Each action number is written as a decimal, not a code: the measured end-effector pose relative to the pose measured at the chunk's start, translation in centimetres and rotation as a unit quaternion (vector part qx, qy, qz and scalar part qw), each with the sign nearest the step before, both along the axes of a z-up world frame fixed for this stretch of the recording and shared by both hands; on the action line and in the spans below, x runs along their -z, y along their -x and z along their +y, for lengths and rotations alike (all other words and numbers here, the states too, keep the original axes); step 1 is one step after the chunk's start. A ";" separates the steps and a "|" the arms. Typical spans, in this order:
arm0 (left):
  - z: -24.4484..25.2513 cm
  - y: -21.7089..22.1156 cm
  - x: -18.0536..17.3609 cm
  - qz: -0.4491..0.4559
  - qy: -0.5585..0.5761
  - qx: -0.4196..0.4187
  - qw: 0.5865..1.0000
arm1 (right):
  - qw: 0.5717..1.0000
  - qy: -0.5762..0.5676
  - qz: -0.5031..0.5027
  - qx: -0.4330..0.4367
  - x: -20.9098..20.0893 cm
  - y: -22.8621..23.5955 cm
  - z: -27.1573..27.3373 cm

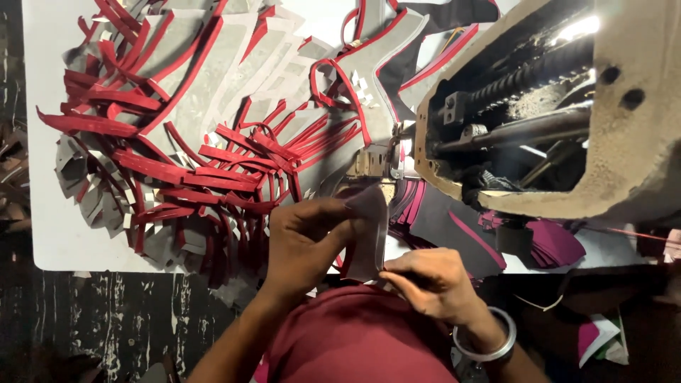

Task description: Stitching various components of shoe uppers together using an industrial sewing machine.

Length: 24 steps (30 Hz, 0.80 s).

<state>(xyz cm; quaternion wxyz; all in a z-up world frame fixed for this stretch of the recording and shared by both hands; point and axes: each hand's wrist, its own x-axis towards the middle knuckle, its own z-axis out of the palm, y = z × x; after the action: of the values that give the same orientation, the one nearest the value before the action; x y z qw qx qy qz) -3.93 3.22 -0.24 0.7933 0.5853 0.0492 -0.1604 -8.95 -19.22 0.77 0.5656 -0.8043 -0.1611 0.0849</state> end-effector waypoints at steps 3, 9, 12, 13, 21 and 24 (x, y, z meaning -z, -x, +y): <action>-0.3 -0.6 -1.1 -0.081 -0.055 0.004 0.995 | 1.000 0.006 -0.025 0.011 0.6 1.1 0.1; -1.5 -1.1 -0.9 -0.037 -0.026 0.034 0.998 | 0.999 -0.002 -0.027 0.036 0.6 3.1 0.4; -1.9 -1.4 -1.1 -0.002 0.011 0.046 0.999 | 0.999 -0.023 -0.010 0.020 -0.3 3.4 0.6; -2.1 -1.5 -1.3 -0.003 0.011 0.046 0.999 | 0.999 -0.023 -0.010 0.021 -0.4 3.5 0.6; -2.3 -3.0 -1.2 -0.004 -0.022 0.063 0.998 | 0.995 -0.082 0.051 -0.001 -0.7 3.9 1.4; -2.0 -4.0 -1.9 -0.029 -0.052 0.063 0.996 | 0.998 -0.043 0.037 0.033 -0.1 4.2 1.9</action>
<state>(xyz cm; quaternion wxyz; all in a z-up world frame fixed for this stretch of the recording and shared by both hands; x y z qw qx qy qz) 0.10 1.22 1.65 0.7509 0.6323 -0.0024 -0.1907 -13.12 -17.28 0.87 0.6075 -0.7805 -0.1171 0.0893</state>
